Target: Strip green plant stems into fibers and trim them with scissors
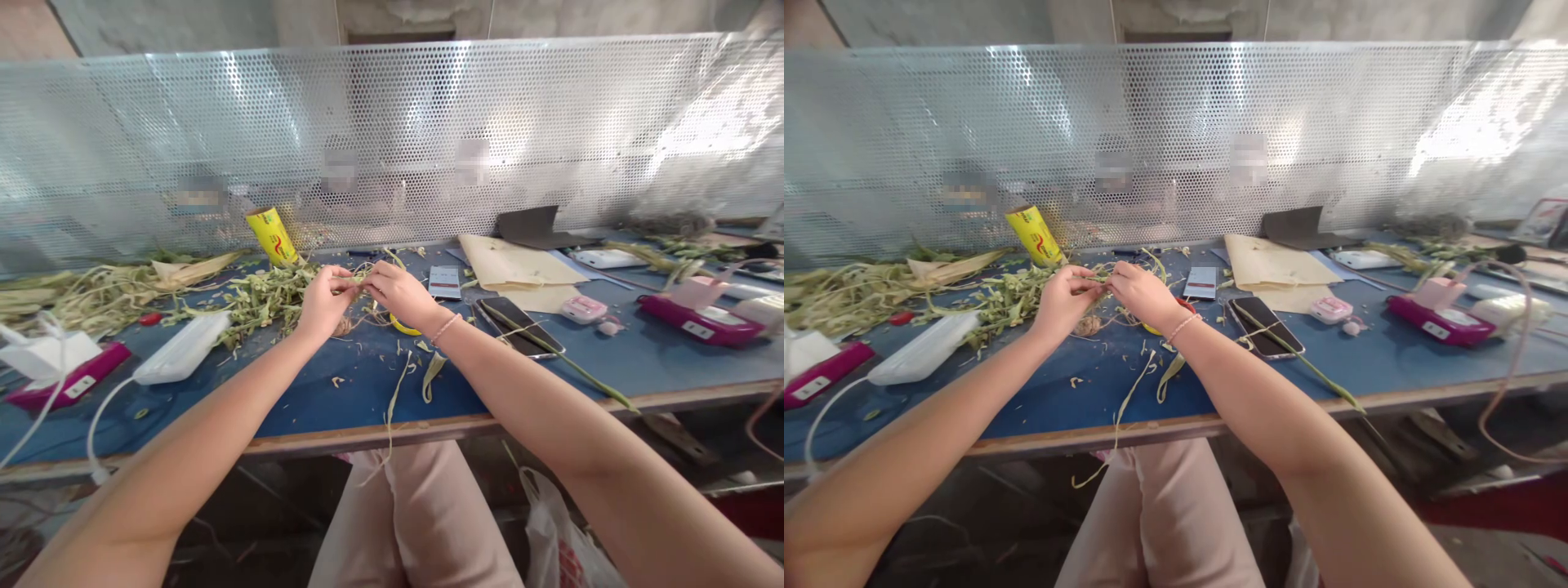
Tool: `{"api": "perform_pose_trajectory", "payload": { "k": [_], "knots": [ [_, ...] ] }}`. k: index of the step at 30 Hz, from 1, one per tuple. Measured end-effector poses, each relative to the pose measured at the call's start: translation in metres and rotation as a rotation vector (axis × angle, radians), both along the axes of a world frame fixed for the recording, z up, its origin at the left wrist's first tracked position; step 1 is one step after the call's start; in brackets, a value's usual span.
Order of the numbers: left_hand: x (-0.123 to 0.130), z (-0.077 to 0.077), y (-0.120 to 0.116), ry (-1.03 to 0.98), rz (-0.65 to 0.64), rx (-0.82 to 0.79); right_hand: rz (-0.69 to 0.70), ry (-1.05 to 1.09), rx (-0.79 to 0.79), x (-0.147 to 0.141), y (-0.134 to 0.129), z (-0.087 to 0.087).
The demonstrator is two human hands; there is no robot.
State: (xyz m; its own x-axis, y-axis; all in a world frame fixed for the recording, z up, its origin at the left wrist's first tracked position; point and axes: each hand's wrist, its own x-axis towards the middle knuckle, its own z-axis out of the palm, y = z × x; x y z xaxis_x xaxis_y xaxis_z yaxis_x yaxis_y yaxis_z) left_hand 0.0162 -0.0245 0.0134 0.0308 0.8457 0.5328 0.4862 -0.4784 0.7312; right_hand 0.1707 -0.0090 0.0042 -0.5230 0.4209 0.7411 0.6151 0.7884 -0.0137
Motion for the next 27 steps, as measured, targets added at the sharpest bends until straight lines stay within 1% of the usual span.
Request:
{"api": "perform_pose_trajectory", "payload": {
  "k": [2,5,8,11,15,19,23,27],
  "knots": [
    [0.0,0.0,0.0,0.054,0.031,0.063,0.005,0.037,-0.035,-0.001,0.0,0.0],
    [-0.002,0.001,-0.001,0.173,0.076,0.248,0.043,0.154,-0.134,-0.004,0.002,-0.001],
    [-0.004,0.003,-0.002,0.301,0.094,0.436,0.075,0.285,-0.26,-0.007,0.005,-0.003],
    [-0.006,0.003,-0.002,0.396,0.102,0.523,0.072,0.39,-0.42,-0.01,0.006,-0.002],
    [-0.006,0.001,-0.001,0.421,0.1,0.513,0.09,0.501,-0.645,-0.012,0.005,-0.002],
    [-0.004,0.001,-0.003,0.386,0.068,0.491,0.15,0.617,-0.771,-0.013,0.007,-0.005],
    [-0.003,0.002,-0.003,0.353,0.062,0.443,0.201,0.695,-0.843,-0.014,0.01,-0.009],
    [-0.002,0.002,-0.001,0.302,0.064,0.342,0.189,0.716,-0.847,-0.015,0.007,-0.008]
  ]
}}
